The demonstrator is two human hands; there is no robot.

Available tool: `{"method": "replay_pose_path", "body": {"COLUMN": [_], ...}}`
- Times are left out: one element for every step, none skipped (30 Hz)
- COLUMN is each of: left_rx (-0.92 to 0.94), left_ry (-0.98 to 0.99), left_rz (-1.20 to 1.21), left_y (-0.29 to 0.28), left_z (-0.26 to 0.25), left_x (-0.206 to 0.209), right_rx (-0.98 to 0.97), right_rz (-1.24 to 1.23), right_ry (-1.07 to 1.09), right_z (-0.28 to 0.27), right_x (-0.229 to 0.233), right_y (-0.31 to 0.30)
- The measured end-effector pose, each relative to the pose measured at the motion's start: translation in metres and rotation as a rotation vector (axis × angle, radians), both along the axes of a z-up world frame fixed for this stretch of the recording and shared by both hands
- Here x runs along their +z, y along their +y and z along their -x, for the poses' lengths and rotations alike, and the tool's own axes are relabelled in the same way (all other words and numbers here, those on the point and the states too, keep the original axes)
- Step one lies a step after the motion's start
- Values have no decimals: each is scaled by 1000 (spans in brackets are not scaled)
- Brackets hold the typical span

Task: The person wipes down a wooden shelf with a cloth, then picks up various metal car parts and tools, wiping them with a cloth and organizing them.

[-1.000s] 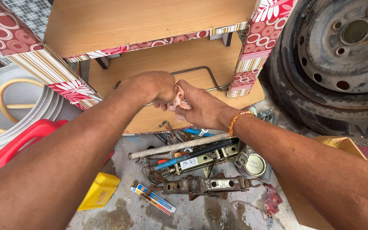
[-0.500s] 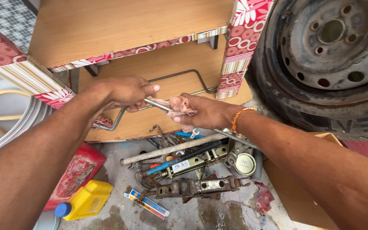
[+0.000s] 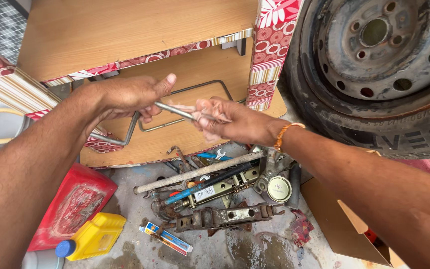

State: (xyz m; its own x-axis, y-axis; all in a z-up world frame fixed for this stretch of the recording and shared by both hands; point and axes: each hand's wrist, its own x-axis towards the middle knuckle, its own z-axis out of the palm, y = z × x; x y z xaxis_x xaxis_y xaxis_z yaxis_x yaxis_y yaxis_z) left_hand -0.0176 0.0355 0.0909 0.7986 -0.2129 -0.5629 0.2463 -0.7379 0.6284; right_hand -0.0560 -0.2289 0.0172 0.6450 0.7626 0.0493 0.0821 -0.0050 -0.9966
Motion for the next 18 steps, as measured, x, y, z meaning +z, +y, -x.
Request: {"method": "replay_pose_path", "body": {"left_rx": [4, -15, -34, -36, -36, -38, -44, -70, -96, -88, -120, -150, -140, -167, -192, -190, -107, -27], "left_ry": [0, -9, -18, -18, 15, 47, 47, 55, 62, 60, 61, 62, 61, -10, -82, -78, -93, -110], "left_rz": [-4, 59, 122, 123, 124, 127, 129, 43, -43, -44, -98, -154, -156, -158, -162, -163, -30, 103], "left_y": [3, 5, 7, 7, 7, 5, 3, 5, 5, 4, 0, -1, 1, 1, 1, 4, 7, 9], "left_z": [2, 3, 4, 7, 10, 11, 11, 12, 15, 15, 15, 15, 16, 16, 15, 14, 11, 10], "left_x": [0, 0, -1, -3, -5, -5, -3, 1, 3, 4, 3, 3, 2, -1, -5, -8, -10, -12], "right_rx": [4, -69, -139, -142, -115, -90, -95, -101, -106, -99, -172, -243, -234, -239, -244, -241, -148, -59], "right_rz": [-4, 153, 311, 312, 340, 370, 372, 301, 230, 228, 301, 373, 370, 369, 369, 368, 359, 350], "right_ry": [0, 27, 54, 55, -5, -66, -65, -124, -182, -186, -131, -75, -79, -28, 23, 27, -28, -85], "right_z": [0, -1, -1, 0, 1, 1, 1, 3, 5, 7, 10, 11, 10, 10, 8, 6, 3, 1], "right_x": [5, 10, 14, 16, 16, 16, 16, 14, 14, 15, 16, 18, 20, 21, 21, 22, 24, 25], "right_y": [1, -1, -2, -2, -2, -3, -3, 0, 2, 5, 6, 8, 12, 12, 12, 7, -1, -5]}}
